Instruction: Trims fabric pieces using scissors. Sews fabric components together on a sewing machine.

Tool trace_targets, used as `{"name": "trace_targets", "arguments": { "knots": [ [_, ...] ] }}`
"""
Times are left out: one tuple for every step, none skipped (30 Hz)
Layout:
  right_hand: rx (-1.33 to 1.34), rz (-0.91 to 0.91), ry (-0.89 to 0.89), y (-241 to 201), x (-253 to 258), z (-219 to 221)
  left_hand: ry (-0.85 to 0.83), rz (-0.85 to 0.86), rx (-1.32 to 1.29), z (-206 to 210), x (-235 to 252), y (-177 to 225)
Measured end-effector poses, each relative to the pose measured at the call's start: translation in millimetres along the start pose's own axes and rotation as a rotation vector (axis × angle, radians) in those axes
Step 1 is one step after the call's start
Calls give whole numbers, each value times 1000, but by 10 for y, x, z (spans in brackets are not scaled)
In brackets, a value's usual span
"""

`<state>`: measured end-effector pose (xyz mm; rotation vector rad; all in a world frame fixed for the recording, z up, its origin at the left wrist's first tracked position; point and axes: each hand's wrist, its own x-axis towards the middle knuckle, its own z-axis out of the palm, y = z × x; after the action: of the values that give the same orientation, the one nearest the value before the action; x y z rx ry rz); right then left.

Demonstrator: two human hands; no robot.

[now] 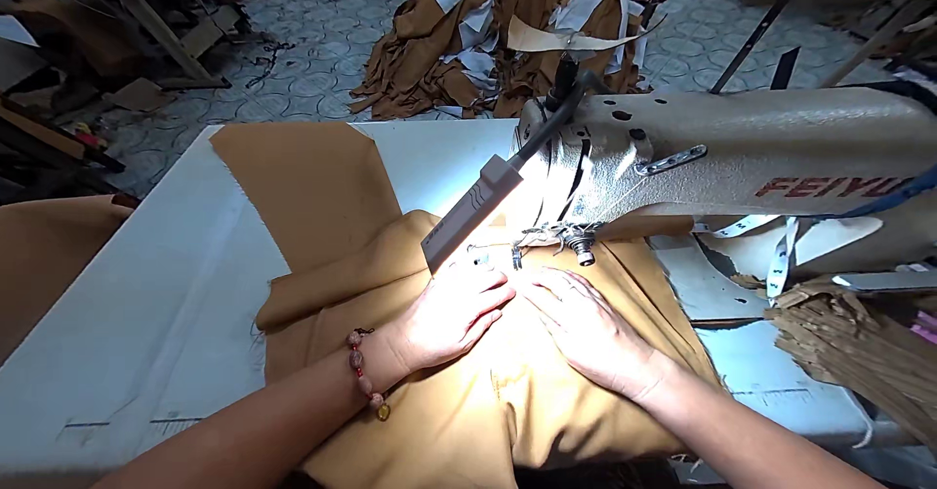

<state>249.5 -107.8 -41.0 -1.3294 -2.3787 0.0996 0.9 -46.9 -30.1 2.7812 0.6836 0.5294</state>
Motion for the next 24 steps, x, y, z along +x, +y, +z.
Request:
{"name": "trace_targets", "arguments": {
  "knots": [
    [0, 3, -8, 7, 7, 1, 3, 3, 5, 0, 4, -10],
    [-2, -1, -9, 12, 15, 1, 6, 10, 9, -2, 10, -16],
    [-4, -5, -7, 18, 24, 3, 13, 15, 10, -1, 18, -22],
    [-6, -2, -8, 25, 34, 5, 20, 16, 11, 1, 26, -28],
    [-9, 3, -10, 30, 45, 6, 20, 11, 8, 2, 32, -33],
    [-9, 9, -13, 35, 57, 6, 19, 8, 7, 1, 36, -38],
    [-7, 13, -21, 39, 68, 1, 21, 7, 10, 0, 42, -40],
    [-4, 14, -27, 42, 75, -6, 25, 6, 13, 1, 48, -42],
    [-2, 11, -27, 48, 79, -6, 27, 6, 10, 2, 52, -46],
    [-5, 5, -20, 55, 81, 1, 23, 5, 6, 1, 55, -52],
    [-8, 2, -17, 61, 84, 5, 24, 6, 1, 1, 59, -58],
    [-15, -2, -14, 66, 85, 8, 26, 9, -4, 0, 61, -62],
    [-20, -3, -15, 69, 86, 9, 30, 12, -2, 1, 61, -65],
    [-22, -7, -17, 71, 87, 11, 30, 14, -2, -1, 60, -68],
    [-25, -11, -15, 72, 90, 11, 33, 13, -3, -2, 60, -73],
    [-14, -6, -17, 72, 93, 8, 39, 17, 1, -2, 62, -82],
    [7, 0, -10, 75, 96, 9, 38, 19, 4, -6, 65, -90],
    [25, 3, 4, 82, 95, 14, 40, 24, 8, -7, 68, -97],
    [38, 1, 20, 91, 90, 20, 42, 25, 10, -3, 71, -108],
    [43, -2, 31, 100, 85, 23, 39, 21, 9, 1, 74, -117],
    [44, -6, 40, 109, 83, 27, 37, 17, 8, 4, 78, -122],
    [41, -8, 42, 114, 84, 30, 37, 15, 11, 6, 83, -126],
    [41, -10, 43, 117, 90, 31, 37, 18, 12, 2, 90, -128],
    [44, -8, 36, 120, 99, 29, 37, 17, 15, -2, 95, -129]
  ]
}}
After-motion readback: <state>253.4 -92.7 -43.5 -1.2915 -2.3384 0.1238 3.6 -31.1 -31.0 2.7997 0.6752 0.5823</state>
